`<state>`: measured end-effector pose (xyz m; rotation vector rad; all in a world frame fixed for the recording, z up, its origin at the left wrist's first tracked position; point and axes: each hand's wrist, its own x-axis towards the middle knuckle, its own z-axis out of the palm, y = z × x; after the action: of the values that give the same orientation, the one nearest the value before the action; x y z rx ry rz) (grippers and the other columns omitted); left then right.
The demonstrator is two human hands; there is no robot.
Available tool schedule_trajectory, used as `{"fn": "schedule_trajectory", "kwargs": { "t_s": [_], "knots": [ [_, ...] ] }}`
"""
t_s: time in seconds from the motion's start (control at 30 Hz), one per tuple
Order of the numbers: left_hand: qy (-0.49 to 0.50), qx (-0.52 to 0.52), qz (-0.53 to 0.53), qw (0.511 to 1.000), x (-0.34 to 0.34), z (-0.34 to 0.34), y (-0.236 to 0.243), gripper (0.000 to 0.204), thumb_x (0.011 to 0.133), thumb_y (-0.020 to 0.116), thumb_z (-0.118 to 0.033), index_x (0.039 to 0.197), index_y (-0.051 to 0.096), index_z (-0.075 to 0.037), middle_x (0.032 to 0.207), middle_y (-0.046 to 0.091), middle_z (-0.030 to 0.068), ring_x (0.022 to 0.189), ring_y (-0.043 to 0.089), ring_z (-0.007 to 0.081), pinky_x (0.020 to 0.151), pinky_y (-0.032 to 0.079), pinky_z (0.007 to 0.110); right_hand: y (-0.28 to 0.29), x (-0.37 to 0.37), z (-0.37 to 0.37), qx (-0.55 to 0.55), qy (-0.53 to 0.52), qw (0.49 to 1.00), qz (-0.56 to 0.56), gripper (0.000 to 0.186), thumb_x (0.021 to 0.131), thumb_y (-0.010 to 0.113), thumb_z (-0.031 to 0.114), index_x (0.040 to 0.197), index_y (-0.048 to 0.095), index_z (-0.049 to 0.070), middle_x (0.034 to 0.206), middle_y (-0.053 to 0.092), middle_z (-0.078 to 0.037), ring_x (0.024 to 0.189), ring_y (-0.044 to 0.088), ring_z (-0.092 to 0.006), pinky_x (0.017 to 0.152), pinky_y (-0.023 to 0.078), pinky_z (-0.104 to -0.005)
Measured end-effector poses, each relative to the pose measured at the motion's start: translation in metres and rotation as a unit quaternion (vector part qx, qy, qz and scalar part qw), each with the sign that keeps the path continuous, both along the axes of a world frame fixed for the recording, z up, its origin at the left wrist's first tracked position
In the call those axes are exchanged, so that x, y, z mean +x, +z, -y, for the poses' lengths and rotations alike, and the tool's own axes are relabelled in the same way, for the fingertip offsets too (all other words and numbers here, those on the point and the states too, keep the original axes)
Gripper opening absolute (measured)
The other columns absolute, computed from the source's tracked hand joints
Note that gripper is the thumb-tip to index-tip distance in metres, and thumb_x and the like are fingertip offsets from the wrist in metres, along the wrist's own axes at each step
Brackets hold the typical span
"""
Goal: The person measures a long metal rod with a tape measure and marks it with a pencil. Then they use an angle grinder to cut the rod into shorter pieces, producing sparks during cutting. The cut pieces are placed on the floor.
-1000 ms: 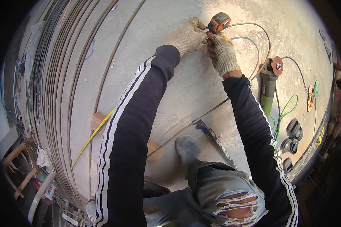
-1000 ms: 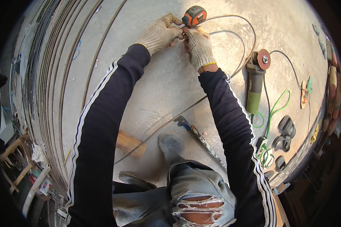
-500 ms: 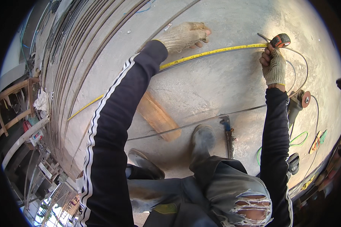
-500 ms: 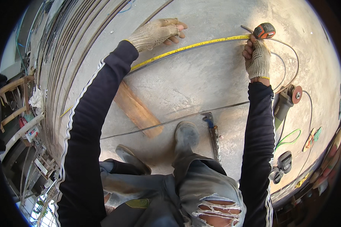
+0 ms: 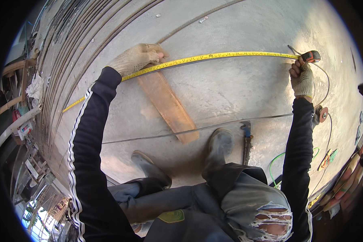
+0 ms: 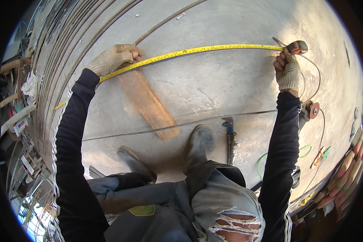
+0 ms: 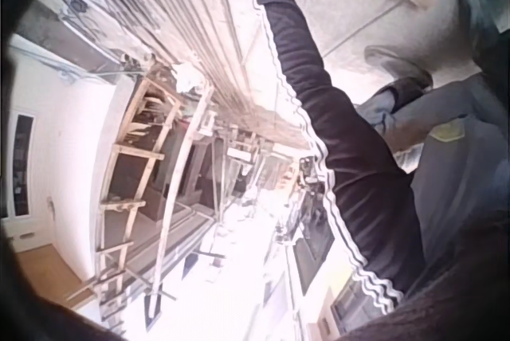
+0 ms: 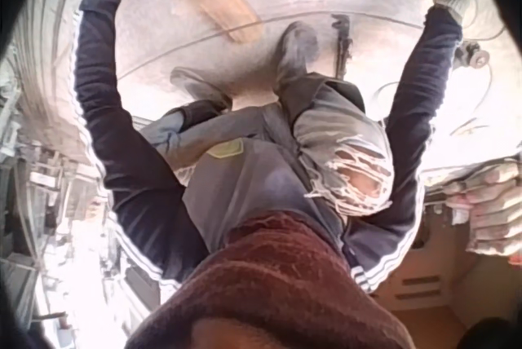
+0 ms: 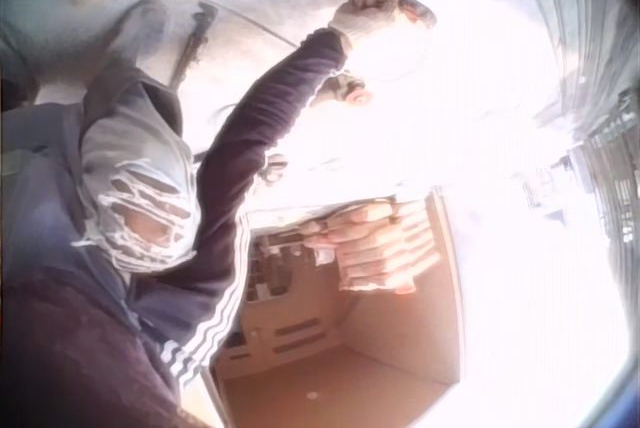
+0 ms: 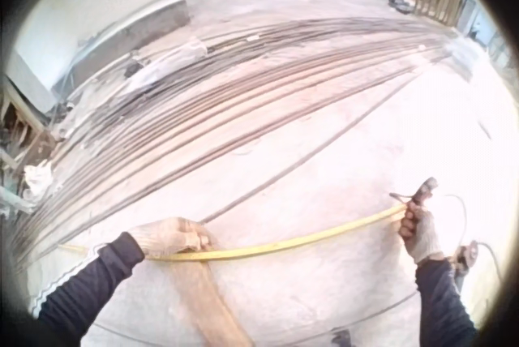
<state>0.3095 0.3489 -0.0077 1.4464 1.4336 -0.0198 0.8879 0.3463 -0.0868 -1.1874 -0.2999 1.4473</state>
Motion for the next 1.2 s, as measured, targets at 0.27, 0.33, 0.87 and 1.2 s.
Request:
{"fn": "schedule_trajectory", "kwargs": {
  "t_s": [0.27,0.33,0.87,1.2],
  "knots": [
    [0.028,0.136,-0.080,0.987,-0.057,0.025,0.016,0.037,0.105,0.065,-0.033,0.129,0.077,-0.007,0.106,0.078,0.0076,0.101,0.072,0.0167,0.096,0.056,0.031,0.001,0.003,-0.003,-0.002,0.007,1.000,-0.011,0.009,0.109,0.059,0.012,0.105,0.057,0.004,0.077,0.039,0.004,0.061,0.033,-0.0080,0.053,0.031,-0.0232],
    [0.017,0.134,-0.091,0.987,-0.064,0.034,0.016,0.036,0.105,0.065,-0.036,0.126,0.078,-0.010,0.096,0.075,0.0057,0.090,0.069,0.0153,0.086,0.055,0.033,0.002,0.003,-0.003,-0.010,0.007,1.000,0.013,0.009,0.109,0.059,0.012,0.104,0.057,0.005,0.077,0.038,0.004,0.061,0.032,-0.0079,0.053,0.030,-0.0238],
    [0.042,0.163,-0.145,0.975,-0.070,0.066,0.017,0.026,0.098,0.076,-0.023,0.117,0.080,-0.005,0.099,0.073,0.0051,0.089,0.069,0.0184,0.081,0.056,0.037,-0.006,0.001,-0.002,0.013,-0.005,0.999,0.036,0.012,0.110,0.062,0.016,0.103,0.057,0.008,0.075,0.037,0.006,0.060,0.031,-0.0059,0.050,0.026,-0.0233],
    [-0.146,0.427,-0.169,0.876,-0.079,0.099,-0.017,0.011,0.091,0.078,-0.008,0.093,0.068,-0.003,0.098,0.069,0.0091,0.103,0.069,0.0289,0.085,0.059,0.043,-0.007,0.005,-0.002,-0.004,-0.006,0.998,0.062,0.012,0.111,0.061,0.015,0.105,0.058,0.006,0.076,0.040,0.005,0.060,0.032,-0.0068,0.050,0.026,-0.0233]
  ]
}}
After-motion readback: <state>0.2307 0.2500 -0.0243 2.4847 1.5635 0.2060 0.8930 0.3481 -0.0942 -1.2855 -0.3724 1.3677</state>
